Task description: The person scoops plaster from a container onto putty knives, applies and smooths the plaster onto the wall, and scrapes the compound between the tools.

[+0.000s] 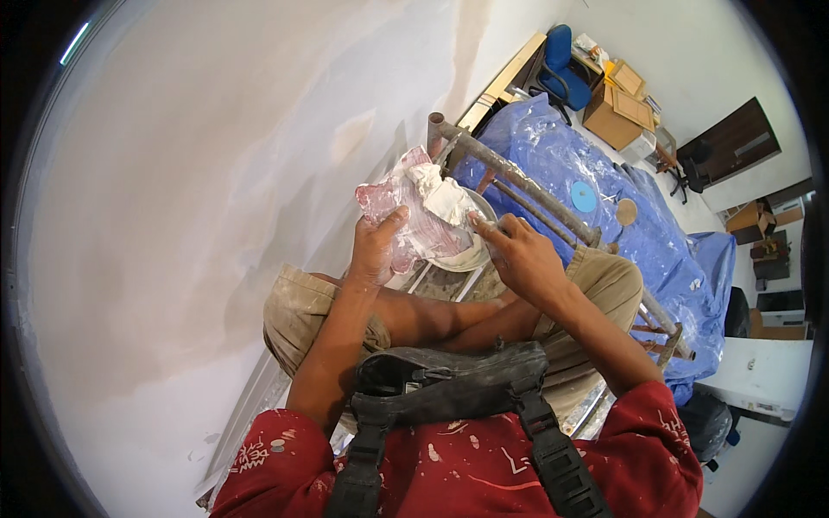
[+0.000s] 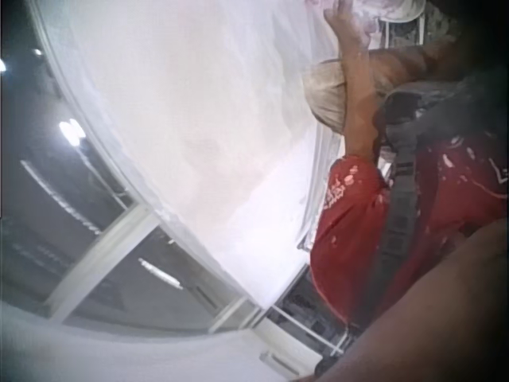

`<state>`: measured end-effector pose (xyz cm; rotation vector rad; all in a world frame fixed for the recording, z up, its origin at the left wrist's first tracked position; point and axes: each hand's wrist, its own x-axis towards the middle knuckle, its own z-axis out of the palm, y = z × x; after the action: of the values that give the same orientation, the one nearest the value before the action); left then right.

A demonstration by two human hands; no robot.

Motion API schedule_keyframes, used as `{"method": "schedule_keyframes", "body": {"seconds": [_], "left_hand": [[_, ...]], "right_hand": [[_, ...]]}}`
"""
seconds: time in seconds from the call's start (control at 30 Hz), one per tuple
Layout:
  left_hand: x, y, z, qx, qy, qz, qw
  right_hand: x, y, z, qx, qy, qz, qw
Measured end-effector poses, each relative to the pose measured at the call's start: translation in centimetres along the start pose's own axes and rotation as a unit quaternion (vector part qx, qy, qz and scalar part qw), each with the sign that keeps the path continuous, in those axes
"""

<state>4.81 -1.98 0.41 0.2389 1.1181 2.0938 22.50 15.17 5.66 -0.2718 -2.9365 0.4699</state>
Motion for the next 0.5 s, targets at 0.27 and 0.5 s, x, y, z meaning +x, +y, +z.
{"method": "schedule_keyframes", "body": {"seconds": [0.27, 0.5], "left_hand": [[1.2, -1.6, -2.1, 0.110, 0.037, -0.007, 0.993], [1.2, -2.6, -1.9, 0.086, 0.034, 0.024, 0.995]], "right_hand": [[1.1, 0.1, -7.0, 0.009, -0.083, 0.026, 0.996], [2.0, -1.4, -2.0, -0.067, -0.107, 0.022, 0.992]]}}
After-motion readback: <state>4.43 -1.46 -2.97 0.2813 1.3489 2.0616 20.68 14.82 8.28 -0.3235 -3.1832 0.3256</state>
